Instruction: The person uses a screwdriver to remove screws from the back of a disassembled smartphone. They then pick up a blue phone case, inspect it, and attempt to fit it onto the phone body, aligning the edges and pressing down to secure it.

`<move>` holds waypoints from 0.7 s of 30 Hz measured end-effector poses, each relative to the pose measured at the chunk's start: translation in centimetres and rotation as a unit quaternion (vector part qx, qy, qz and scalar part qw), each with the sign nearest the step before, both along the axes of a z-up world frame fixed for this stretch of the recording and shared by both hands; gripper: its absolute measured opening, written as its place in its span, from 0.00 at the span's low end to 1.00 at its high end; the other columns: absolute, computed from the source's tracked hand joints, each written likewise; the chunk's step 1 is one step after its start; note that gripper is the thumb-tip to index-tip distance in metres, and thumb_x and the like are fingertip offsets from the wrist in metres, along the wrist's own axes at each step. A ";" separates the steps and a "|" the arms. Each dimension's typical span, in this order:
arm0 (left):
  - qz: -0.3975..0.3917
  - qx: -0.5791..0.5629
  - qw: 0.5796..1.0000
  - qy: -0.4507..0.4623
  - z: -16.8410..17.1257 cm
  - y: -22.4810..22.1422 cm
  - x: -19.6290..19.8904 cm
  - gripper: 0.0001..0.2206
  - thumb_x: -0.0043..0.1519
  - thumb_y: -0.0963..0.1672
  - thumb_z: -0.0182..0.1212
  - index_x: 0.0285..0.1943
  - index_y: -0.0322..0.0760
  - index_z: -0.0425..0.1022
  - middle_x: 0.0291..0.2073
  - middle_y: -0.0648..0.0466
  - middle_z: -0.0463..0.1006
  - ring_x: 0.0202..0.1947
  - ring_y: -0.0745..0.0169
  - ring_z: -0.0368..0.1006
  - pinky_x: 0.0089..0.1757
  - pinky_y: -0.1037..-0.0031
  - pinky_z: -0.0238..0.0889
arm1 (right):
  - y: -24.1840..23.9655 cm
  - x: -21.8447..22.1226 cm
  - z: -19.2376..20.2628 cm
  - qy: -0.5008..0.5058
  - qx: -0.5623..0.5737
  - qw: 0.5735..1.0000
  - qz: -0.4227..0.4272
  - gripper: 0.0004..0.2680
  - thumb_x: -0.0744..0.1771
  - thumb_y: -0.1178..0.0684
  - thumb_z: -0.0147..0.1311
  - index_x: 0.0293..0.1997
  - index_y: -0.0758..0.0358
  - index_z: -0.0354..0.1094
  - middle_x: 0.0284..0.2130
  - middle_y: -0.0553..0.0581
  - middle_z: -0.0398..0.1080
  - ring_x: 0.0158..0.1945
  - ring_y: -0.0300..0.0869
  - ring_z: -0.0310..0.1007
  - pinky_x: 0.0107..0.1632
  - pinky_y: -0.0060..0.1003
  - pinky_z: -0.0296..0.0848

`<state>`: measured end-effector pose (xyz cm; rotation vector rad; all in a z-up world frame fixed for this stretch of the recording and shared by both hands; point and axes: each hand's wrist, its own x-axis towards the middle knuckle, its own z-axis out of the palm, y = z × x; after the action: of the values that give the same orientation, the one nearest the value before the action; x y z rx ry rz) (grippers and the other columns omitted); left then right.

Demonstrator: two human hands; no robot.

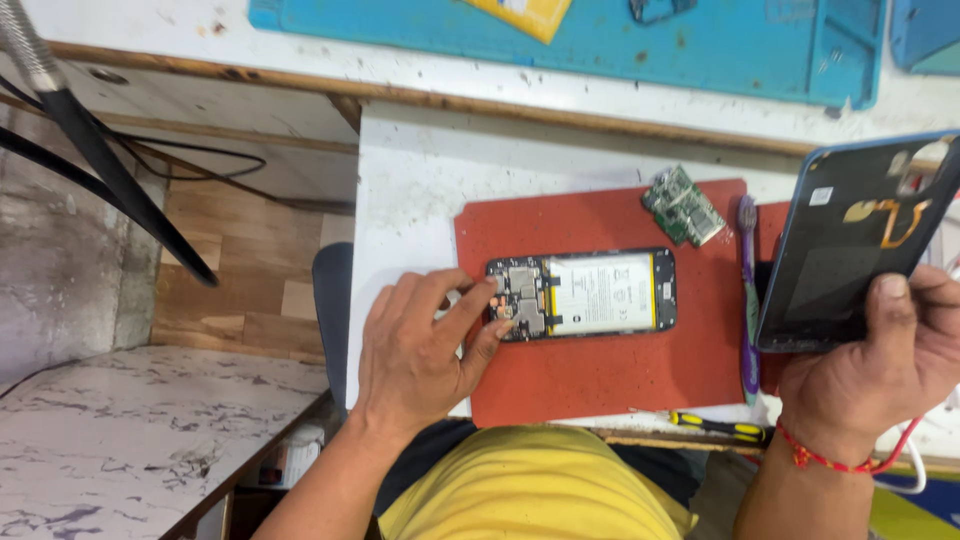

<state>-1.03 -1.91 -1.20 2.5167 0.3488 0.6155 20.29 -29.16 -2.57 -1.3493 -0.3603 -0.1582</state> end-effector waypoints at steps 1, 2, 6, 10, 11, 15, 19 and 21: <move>0.002 0.002 1.000 -0.003 0.2 0.0 0.0 0.16 0.59 0.48 0.70 0.51 0.37 0.81 0.42 0.54 0.76 0.37 0.57 0.70 0.36 0.65 0.63 | 0.1 0.1 0.1 0.000 0.004 1.000 0.003 0.04 0.74 0.66 0.44 0.52 0.72 0.64 0.47 0.63 0.73 0.47 0.40 0.73 0.59 0.33 0.74; 0.004 0.017 1.000 -0.004 0.3 0.0 0.1 0.15 0.59 0.48 0.70 0.51 0.37 0.81 0.42 0.55 0.76 0.37 0.57 0.70 0.36 0.65 0.63 | 0.2 0.1 0.2 0.000 0.008 1.000 0.006 0.04 0.73 0.66 0.45 0.52 0.72 0.64 0.47 0.64 0.74 0.47 0.40 0.74 0.59 0.33 0.74; 0.008 0.045 0.999 0.006 0.4 -0.3 0.2 0.14 0.58 0.46 0.70 0.50 0.36 0.82 0.42 0.55 0.77 0.36 0.57 0.69 0.35 0.65 0.62 | -0.3 0.4 -0.4 -0.010 0.001 1.000 0.010 0.03 0.74 0.68 0.46 0.52 0.72 0.64 0.47 0.63 0.72 0.47 0.40 0.74 0.59 0.33 0.74; 0.007 0.042 0.999 -0.005 0.1 -0.3 0.1 0.15 0.58 0.47 0.70 0.50 0.36 0.81 0.43 0.55 0.77 0.37 0.57 0.70 0.35 0.65 0.62 | -1.0 0.6 -1.0 -0.013 -0.005 1.000 0.011 0.01 0.75 0.67 0.48 0.51 0.72 0.63 0.46 0.63 0.71 0.46 0.40 0.73 0.59 0.33 0.74; 0.003 0.042 0.999 -0.009 0.1 -0.3 0.0 0.15 0.58 0.47 0.70 0.50 0.37 0.82 0.42 0.55 0.77 0.37 0.58 0.70 0.35 0.65 0.62 | -0.9 0.6 -1.0 -0.012 -0.002 1.000 0.012 0.01 0.75 0.67 0.48 0.51 0.72 0.63 0.46 0.63 0.71 0.47 0.40 0.73 0.59 0.33 0.74; -0.023 0.052 0.998 -0.015 0.0 -0.4 -0.3 0.14 0.59 0.48 0.71 0.51 0.41 0.82 0.40 0.56 0.76 0.37 0.60 0.70 0.35 0.66 0.62 | -0.4 0.3 -0.5 -0.004 0.013 1.000 0.013 0.03 0.74 0.66 0.48 0.53 0.72 0.64 0.47 0.63 0.73 0.47 0.40 0.74 0.59 0.33 0.75; -0.032 0.056 0.998 0.008 -0.3 -0.6 -0.2 0.14 0.58 0.50 0.72 0.49 0.43 0.83 0.35 0.60 0.75 0.36 0.62 0.69 0.35 0.67 0.61 | -0.4 0.2 -0.4 -0.010 0.004 1.000 0.011 0.02 0.74 0.66 0.48 0.53 0.72 0.64 0.47 0.64 0.74 0.47 0.40 0.74 0.59 0.32 0.74; -0.034 0.053 0.998 0.015 -0.5 -0.6 -0.2 0.14 0.58 0.50 0.72 0.48 0.43 0.84 0.34 0.60 0.75 0.35 0.63 0.69 0.34 0.68 0.61 | -0.6 0.3 -0.6 -0.012 0.001 1.000 0.014 0.02 0.75 0.65 0.48 0.53 0.72 0.64 0.47 0.63 0.72 0.47 0.40 0.74 0.59 0.32 0.74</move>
<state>-1.19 -2.47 -1.71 2.6298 0.2458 0.5830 20.55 -29.74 -3.14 -1.3400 -0.3983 -0.1520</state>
